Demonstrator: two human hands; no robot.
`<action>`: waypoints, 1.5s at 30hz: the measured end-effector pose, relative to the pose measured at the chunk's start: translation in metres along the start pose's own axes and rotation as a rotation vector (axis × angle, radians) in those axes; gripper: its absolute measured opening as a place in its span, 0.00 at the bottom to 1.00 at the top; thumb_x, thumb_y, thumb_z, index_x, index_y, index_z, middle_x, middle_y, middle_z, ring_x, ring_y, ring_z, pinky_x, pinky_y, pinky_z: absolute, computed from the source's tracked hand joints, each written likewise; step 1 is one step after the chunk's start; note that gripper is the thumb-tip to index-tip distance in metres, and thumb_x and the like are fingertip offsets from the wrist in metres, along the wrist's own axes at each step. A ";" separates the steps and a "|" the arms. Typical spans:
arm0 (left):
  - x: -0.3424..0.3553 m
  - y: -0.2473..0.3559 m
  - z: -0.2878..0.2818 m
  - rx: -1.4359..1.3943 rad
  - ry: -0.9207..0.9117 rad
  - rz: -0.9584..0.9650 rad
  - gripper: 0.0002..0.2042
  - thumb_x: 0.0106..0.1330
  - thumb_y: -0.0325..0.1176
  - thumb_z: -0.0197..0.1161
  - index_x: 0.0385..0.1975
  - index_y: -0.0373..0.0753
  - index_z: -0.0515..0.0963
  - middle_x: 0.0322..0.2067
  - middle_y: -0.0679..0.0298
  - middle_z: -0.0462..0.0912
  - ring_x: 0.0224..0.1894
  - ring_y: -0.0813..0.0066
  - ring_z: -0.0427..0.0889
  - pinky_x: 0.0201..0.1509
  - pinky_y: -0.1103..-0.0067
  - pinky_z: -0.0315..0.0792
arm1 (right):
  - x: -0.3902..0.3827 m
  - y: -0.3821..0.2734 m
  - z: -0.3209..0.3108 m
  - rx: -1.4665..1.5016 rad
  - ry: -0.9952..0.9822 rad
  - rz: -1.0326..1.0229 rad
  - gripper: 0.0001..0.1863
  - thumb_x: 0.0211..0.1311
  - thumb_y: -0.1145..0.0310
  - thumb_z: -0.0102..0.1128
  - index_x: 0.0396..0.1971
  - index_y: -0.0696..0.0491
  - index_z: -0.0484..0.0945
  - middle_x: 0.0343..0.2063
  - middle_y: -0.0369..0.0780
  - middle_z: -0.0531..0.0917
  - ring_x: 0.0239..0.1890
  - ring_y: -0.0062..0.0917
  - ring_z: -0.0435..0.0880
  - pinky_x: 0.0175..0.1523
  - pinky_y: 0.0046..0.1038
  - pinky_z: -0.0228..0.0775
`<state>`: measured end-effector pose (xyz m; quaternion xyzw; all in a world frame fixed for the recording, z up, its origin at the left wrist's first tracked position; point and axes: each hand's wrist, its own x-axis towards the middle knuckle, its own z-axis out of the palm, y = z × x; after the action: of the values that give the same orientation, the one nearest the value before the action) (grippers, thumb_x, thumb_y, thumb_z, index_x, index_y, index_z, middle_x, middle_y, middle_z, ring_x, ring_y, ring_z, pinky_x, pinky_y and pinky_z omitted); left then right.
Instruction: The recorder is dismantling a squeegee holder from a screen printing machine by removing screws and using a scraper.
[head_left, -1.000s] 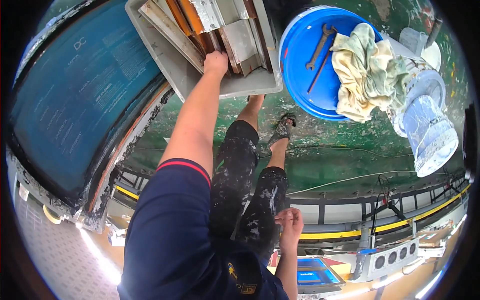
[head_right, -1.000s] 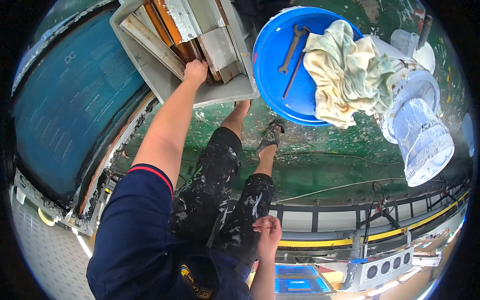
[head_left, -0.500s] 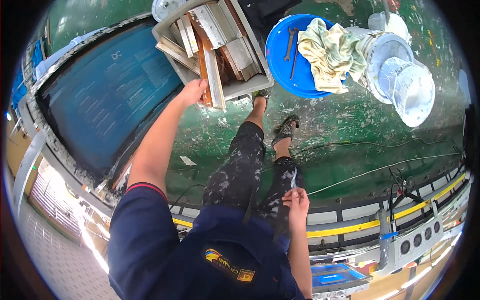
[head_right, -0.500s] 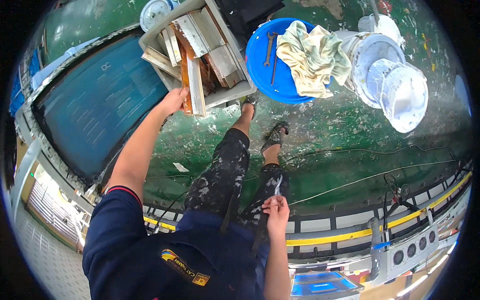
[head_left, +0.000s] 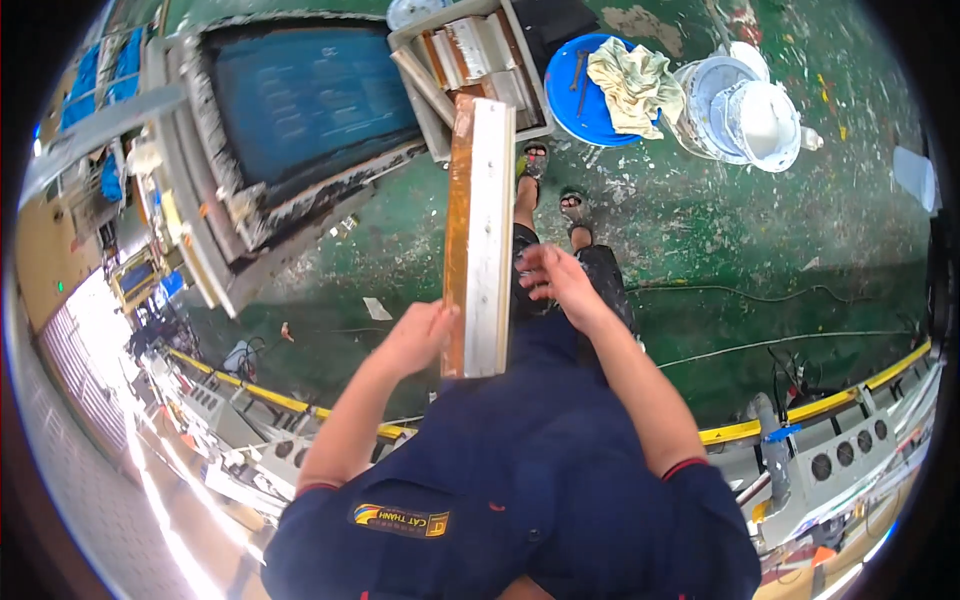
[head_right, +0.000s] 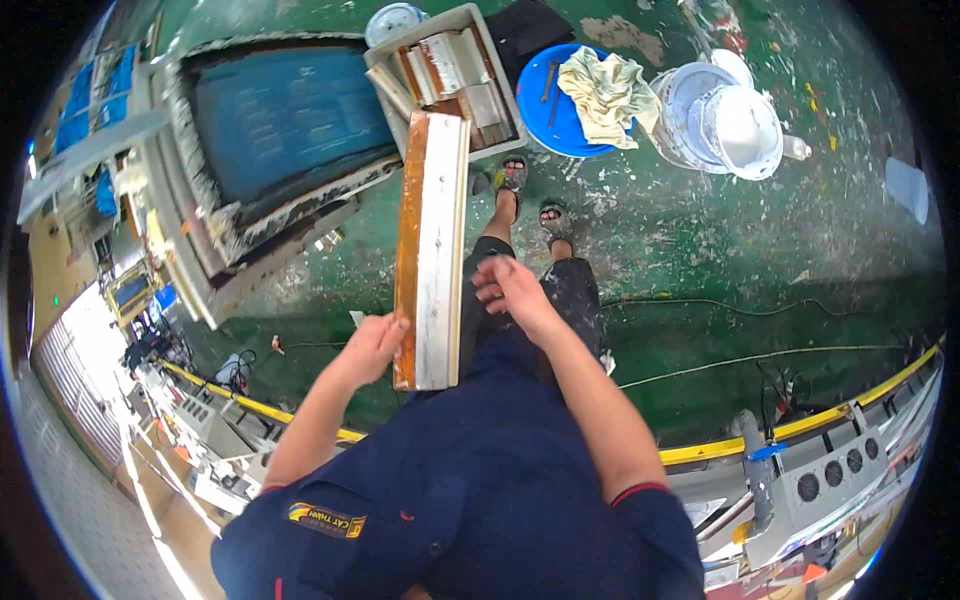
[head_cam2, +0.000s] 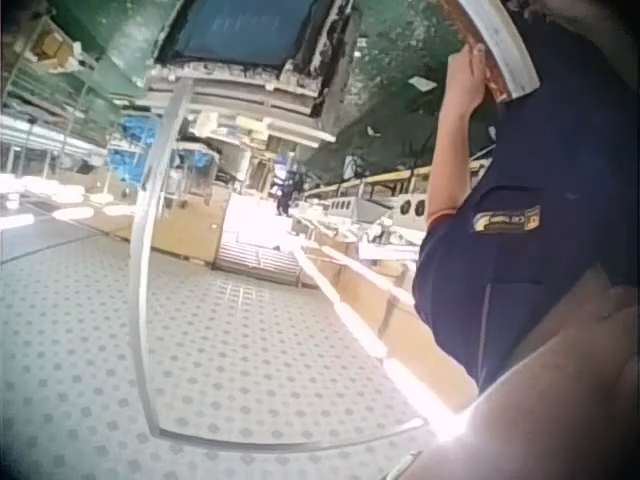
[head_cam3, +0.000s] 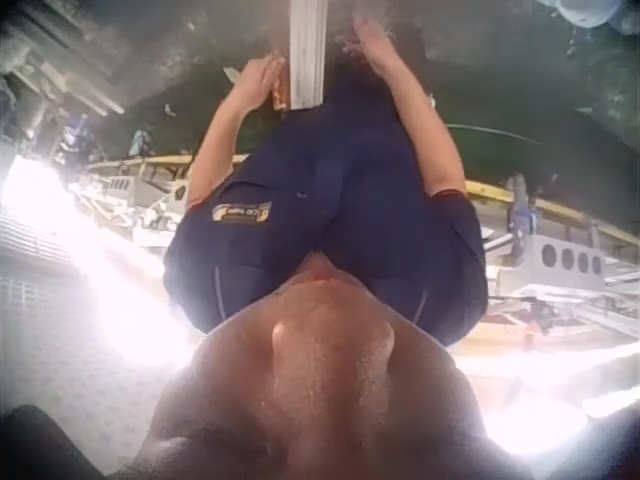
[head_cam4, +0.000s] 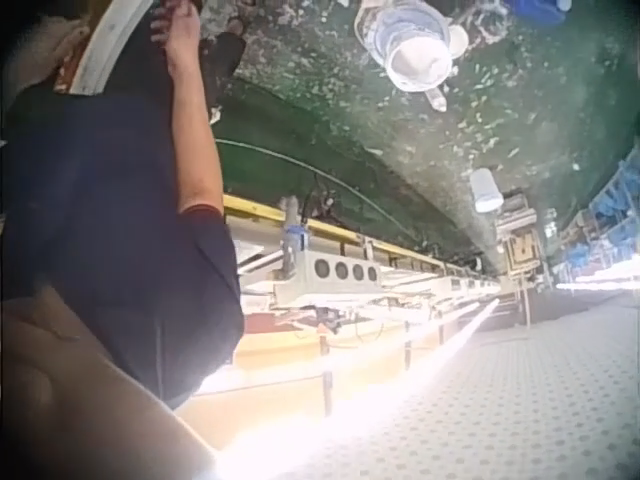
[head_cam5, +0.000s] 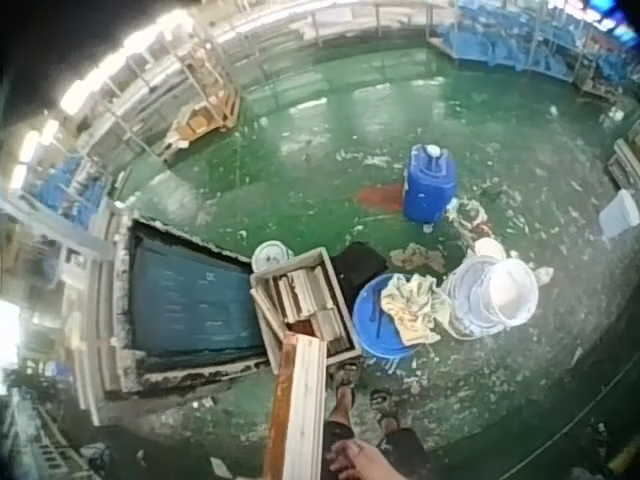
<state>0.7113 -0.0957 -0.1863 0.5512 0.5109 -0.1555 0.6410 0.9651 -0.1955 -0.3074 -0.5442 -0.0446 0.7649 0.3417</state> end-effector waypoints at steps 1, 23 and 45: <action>-0.034 0.004 0.010 0.079 0.029 0.034 0.18 0.81 0.42 0.49 0.36 0.31 0.74 0.24 0.50 0.79 0.28 0.56 0.81 0.37 0.65 0.74 | -0.010 -0.022 0.024 0.132 -0.101 -0.045 0.25 0.83 0.46 0.43 0.55 0.53 0.75 0.46 0.38 0.84 0.44 0.23 0.85 0.47 0.27 0.78; -0.384 -0.273 0.040 -0.280 1.816 0.443 0.22 0.73 0.50 0.62 0.26 0.35 0.78 0.22 0.62 0.76 0.24 0.66 0.76 0.28 0.75 0.68 | -0.090 0.057 0.571 0.306 -1.607 -0.252 0.21 0.73 0.48 0.59 0.35 0.53 0.71 0.23 0.38 0.79 0.23 0.28 0.82 0.32 0.36 0.78; -0.588 -0.632 -0.219 -1.245 1.442 0.387 0.19 0.73 0.34 0.57 0.56 0.27 0.77 0.42 0.60 0.86 0.44 0.81 0.80 0.54 0.79 0.74 | 0.094 0.313 1.133 0.232 -1.580 0.639 0.07 0.78 0.67 0.48 0.38 0.52 0.72 0.24 0.35 0.72 0.27 0.23 0.72 0.44 0.30 0.67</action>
<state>-0.1292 -0.3381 -0.0181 0.1508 0.6723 0.6259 0.3653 -0.1775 -0.0357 -0.0631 0.2000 -0.0355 0.9786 0.0322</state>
